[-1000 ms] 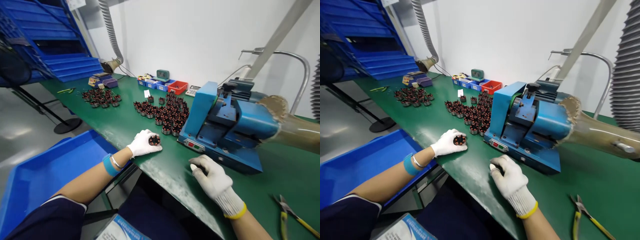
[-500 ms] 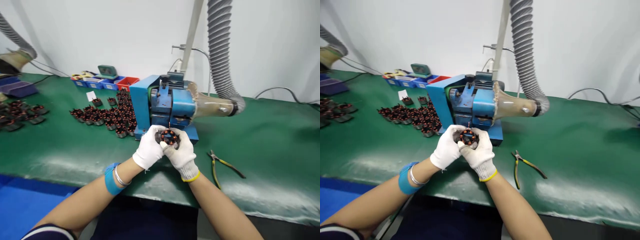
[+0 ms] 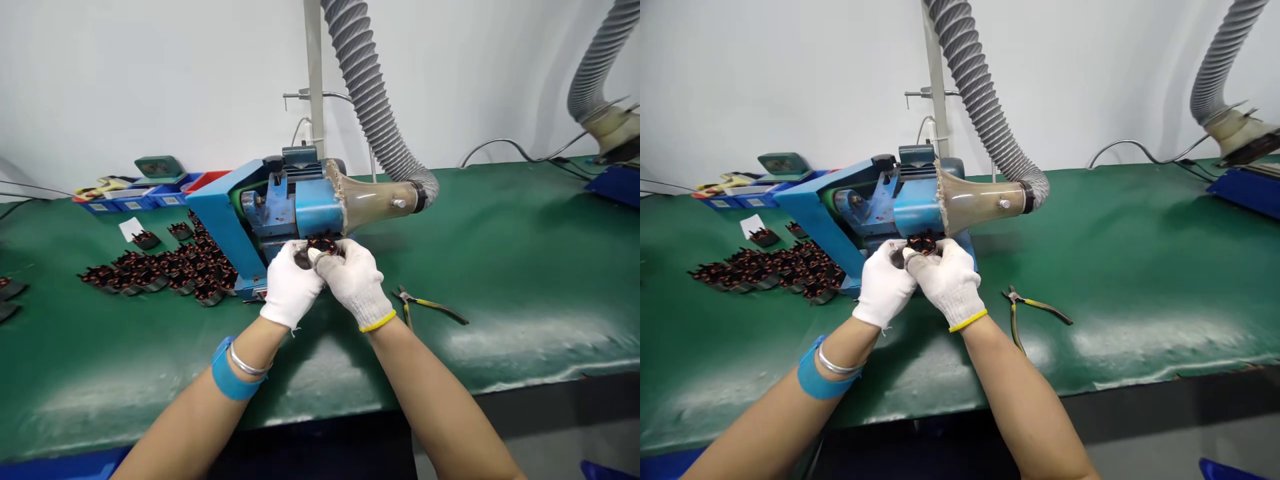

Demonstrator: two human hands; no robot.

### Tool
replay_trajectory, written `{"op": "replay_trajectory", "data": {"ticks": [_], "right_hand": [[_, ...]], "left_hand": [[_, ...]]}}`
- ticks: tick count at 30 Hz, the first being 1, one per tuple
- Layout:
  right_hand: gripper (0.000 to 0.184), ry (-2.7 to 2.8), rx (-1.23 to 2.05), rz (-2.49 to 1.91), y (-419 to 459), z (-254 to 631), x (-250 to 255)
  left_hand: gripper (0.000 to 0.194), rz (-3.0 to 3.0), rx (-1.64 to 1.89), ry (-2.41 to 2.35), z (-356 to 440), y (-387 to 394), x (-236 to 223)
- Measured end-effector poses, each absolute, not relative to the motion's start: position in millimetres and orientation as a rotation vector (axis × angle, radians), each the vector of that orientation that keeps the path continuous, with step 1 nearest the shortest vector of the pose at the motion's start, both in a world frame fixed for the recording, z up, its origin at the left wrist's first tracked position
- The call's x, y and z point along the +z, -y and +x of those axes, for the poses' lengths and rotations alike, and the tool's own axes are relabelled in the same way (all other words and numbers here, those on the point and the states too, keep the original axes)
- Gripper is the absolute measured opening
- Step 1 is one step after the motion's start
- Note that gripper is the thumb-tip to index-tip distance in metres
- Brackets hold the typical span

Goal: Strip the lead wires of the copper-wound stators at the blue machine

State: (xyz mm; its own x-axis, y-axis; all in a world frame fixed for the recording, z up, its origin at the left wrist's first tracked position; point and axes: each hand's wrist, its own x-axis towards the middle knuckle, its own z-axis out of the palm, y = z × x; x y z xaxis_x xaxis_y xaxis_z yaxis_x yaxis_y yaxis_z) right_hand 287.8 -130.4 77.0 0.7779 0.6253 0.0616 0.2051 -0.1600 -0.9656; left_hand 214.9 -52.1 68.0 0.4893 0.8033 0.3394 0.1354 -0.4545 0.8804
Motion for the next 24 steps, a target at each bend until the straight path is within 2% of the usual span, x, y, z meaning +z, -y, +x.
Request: {"op": "replay_trajectory", "data": {"ticks": [2, 13, 15, 20, 24], "right_hand": [[0.035, 0.651, 0.418, -1.777, 130.7, 289.8, 80.6], [0.036, 0.673, 0.430, -1.690, 126.1, 295.5, 70.6], [0.038, 0.691, 0.418, -1.668, 129.1, 292.5, 67.4], [0.051, 1.020, 0.232, -1.750, 140.1, 281.7, 53.7], [0.059, 1.378, 0.099, -1.693, 143.2, 279.6, 46.8]], "left_hand": [[0.022, 1.929, 0.995, -0.837, 215.7, 54.5, 73.9], [0.025, 2.082, 0.967, -0.826, 215.0, 45.9, 66.7], [0.030, 2.098, 0.964, -0.790, 211.4, 44.8, 60.6], [0.059, 2.092, 0.999, -0.556, 186.8, 39.8, 34.4], [0.060, 2.044, 0.934, -0.531, 167.9, 33.6, 25.3]]}}
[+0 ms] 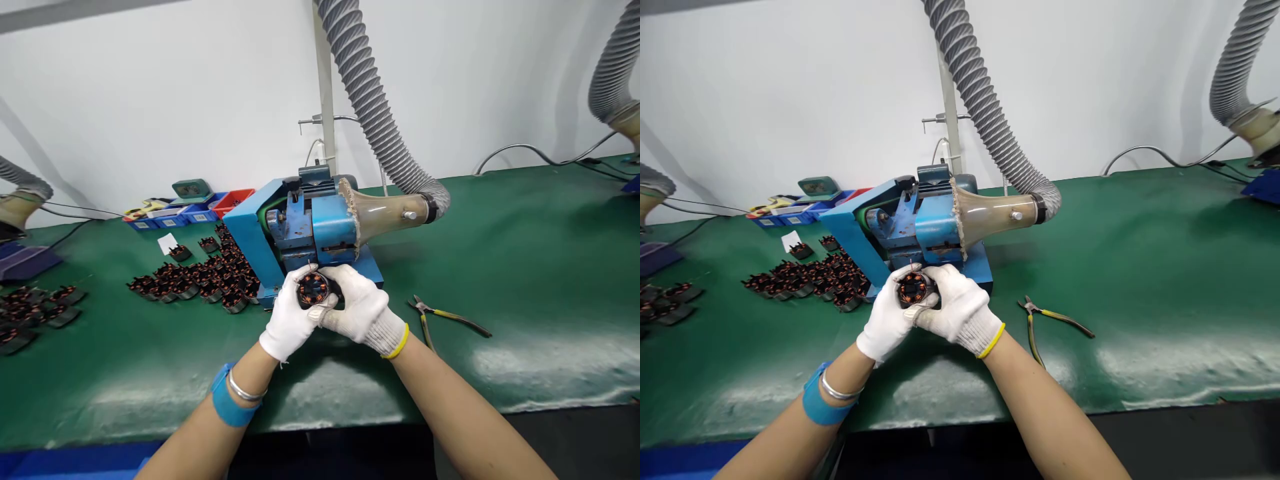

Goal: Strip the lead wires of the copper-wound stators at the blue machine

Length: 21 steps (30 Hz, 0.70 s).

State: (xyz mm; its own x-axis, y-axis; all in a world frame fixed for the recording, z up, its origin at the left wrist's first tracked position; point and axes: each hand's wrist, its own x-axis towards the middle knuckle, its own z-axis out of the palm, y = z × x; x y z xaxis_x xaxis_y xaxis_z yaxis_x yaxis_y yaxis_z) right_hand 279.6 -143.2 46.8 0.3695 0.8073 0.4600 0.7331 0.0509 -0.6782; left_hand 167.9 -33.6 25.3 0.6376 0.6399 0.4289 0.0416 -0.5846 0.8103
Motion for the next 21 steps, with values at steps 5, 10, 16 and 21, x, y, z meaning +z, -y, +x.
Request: {"op": "replay_trajectory", "data": {"ticks": [5, 10, 16, 21], "right_hand": [[0.041, 1.528, -0.026, -1.654, 144.7, 281.9, 48.1], [0.030, 1.573, -0.022, -1.672, 146.1, 292.3, 45.1], [0.029, 1.003, 0.041, -1.695, 155.8, 317.4, 57.3], [0.051, 1.121, 0.574, -1.530, 146.4, 291.4, 55.1]], "left_hand": [[0.054, 1.962, 0.867, -0.505, 162.7, 29.7, 30.0], [0.049, 1.916, 0.716, -0.473, 159.3, 30.9, 33.7], [0.050, 1.922, 0.909, -0.592, 159.9, 35.5, 30.6], [0.058, 2.041, 0.980, -0.523, 160.9, 40.2, 23.5]]}}
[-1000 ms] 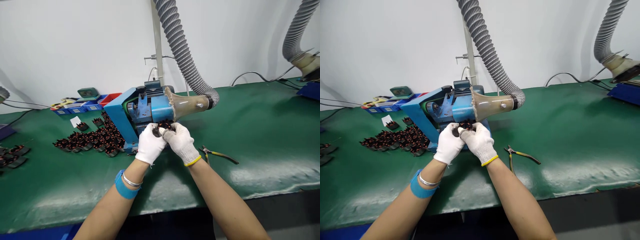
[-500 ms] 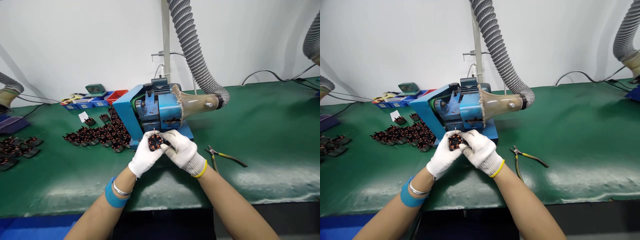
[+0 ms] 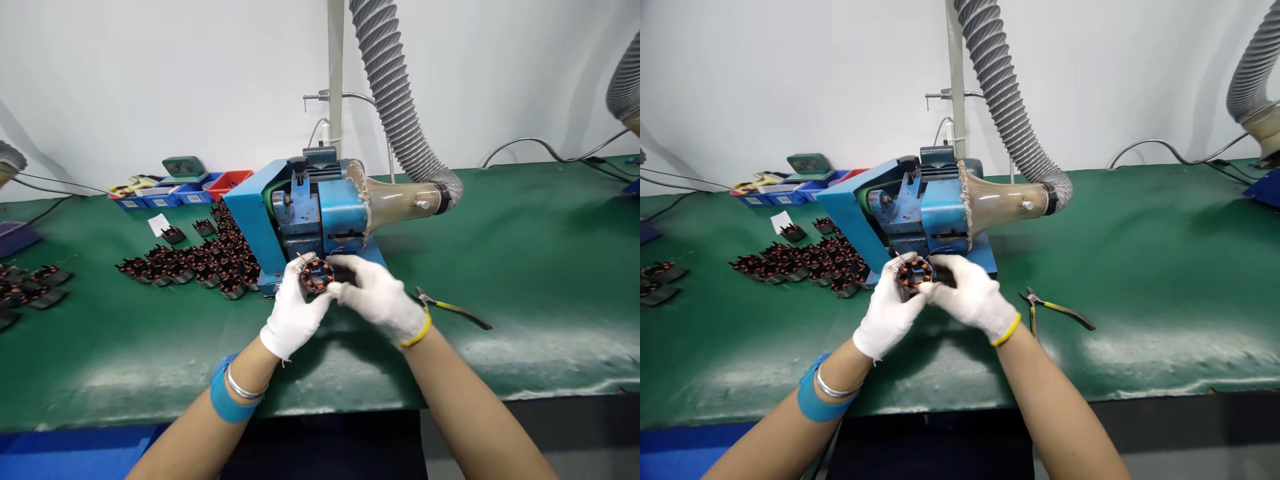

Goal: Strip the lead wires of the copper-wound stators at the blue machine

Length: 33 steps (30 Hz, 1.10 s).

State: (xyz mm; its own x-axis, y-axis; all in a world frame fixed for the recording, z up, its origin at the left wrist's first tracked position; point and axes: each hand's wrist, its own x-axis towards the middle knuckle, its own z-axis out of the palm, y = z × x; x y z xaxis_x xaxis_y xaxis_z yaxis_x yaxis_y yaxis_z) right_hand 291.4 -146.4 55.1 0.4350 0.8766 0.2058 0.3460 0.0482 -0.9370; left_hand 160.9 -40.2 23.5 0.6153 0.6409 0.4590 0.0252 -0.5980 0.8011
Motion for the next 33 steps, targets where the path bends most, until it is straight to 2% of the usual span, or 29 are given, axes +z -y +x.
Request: {"op": "replay_trajectory", "data": {"ticks": [2, 4, 11, 24, 33], "right_hand": [[0.068, 1.038, 0.524, -1.411, 136.6, 274.9, 46.0], [0.073, 0.929, 0.553, -1.312, 126.9, 265.9, 37.3], [0.060, 0.807, 0.645, -1.070, 109.3, 283.7, 32.7], [0.040, 0.675, 0.616, -1.090, 112.7, 287.4, 48.3], [0.044, 0.647, 0.514, -1.088, 111.8, 281.8, 45.1]], "left_hand": [[0.053, 2.184, 1.108, -0.497, 162.5, 42.9, 21.5], [0.048, 2.306, 1.227, -0.492, 166.0, 45.1, 20.9], [0.053, 2.471, 1.388, -0.498, 185.2, 44.6, 27.3], [0.046, 2.474, 1.238, -0.645, 200.3, 52.9, 53.4], [0.043, 2.412, 1.204, -0.610, 203.4, 52.6, 55.0]]}}
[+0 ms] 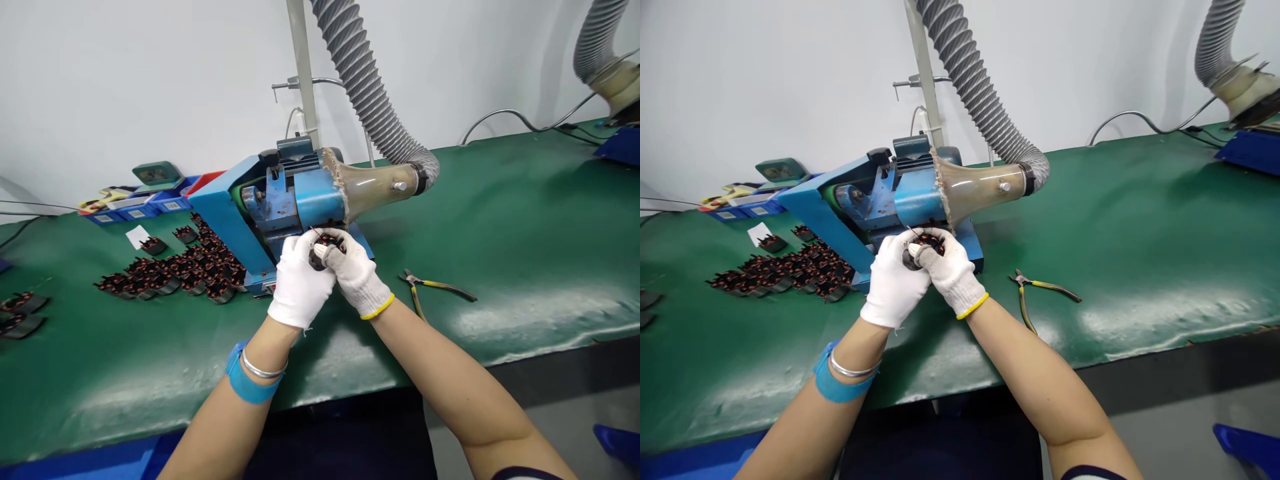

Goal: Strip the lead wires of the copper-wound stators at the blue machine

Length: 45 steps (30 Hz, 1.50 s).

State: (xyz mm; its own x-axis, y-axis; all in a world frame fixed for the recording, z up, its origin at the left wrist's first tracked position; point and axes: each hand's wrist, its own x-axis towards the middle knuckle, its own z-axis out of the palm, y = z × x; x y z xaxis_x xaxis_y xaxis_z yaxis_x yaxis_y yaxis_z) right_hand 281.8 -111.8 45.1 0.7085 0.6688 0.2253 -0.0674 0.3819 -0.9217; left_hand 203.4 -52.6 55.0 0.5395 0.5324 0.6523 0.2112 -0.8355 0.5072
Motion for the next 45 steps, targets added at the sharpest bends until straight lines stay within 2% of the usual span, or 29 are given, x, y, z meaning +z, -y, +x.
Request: {"op": "replay_trajectory", "data": {"ticks": [4, 8, 11, 15, 21, 24, 27, 29, 32, 35, 38, 41, 43, 45], "right_hand": [[0.047, 0.727, 0.465, -1.236, 116.5, 273.9, 40.2], [0.061, 1.012, 0.449, -1.443, 129.8, 267.6, 36.7], [0.069, 1.229, 0.245, -1.494, 139.2, 270.7, 36.8], [0.065, 1.360, -0.058, -1.347, 146.2, 276.9, 41.8], [0.058, 1.793, -0.326, -1.264, 145.1, 274.9, 43.2], [0.051, 1.673, -0.228, -1.395, 142.2, 271.6, 35.8], [0.039, 1.111, 0.156, -1.417, 136.6, 270.1, 30.7], [0.038, 0.778, 0.331, -1.309, 133.5, 270.0, 31.0], [0.052, 0.726, 0.212, -1.280, 135.7, 266.4, 34.4], [0.068, 1.136, 0.065, -1.418, 143.1, 257.4, 34.6], [0.064, 1.389, 0.004, -1.580, 146.4, 254.3, 32.4], [0.057, 1.347, -0.104, -1.750, 146.1, 263.4, 35.0], [0.056, 1.269, -0.097, -1.772, 146.3, 269.9, 38.9], [0.057, 1.236, 0.043, -1.717, 146.5, 270.9, 41.2]], "left_hand": [[0.047, 2.364, 1.219, -0.436, 189.6, 46.5, 38.1], [0.054, 2.195, 1.104, -0.292, 164.5, 41.0, 19.0], [0.054, 1.880, 0.921, -0.423, 152.1, 39.9, 18.6], [0.056, 1.507, 0.678, -0.533, 145.5, 37.5, 28.5], [0.072, 1.296, 0.479, -0.255, 138.2, 31.7, 33.0], [0.066, 1.320, 0.442, -0.295, 138.7, 33.4, 34.1], [0.060, 1.294, 0.369, -0.369, 139.6, 37.0, 34.6], [0.061, 1.251, 0.351, -0.374, 139.3, 38.8, 34.2], [0.070, 1.251, 0.415, -0.342, 139.3, 39.4, 33.6], [0.079, 1.344, 0.526, -0.330, 141.5, 39.3, 32.8], [0.069, 1.504, 0.696, -0.413, 145.0, 39.7, 29.9], [0.056, 1.653, 0.783, -0.506, 146.1, 39.9, 23.9], [0.056, 1.725, 0.793, -0.550, 145.2, 40.2, 19.6], [0.060, 1.795, 0.813, -0.602, 143.5, 41.0, 16.8]]}}
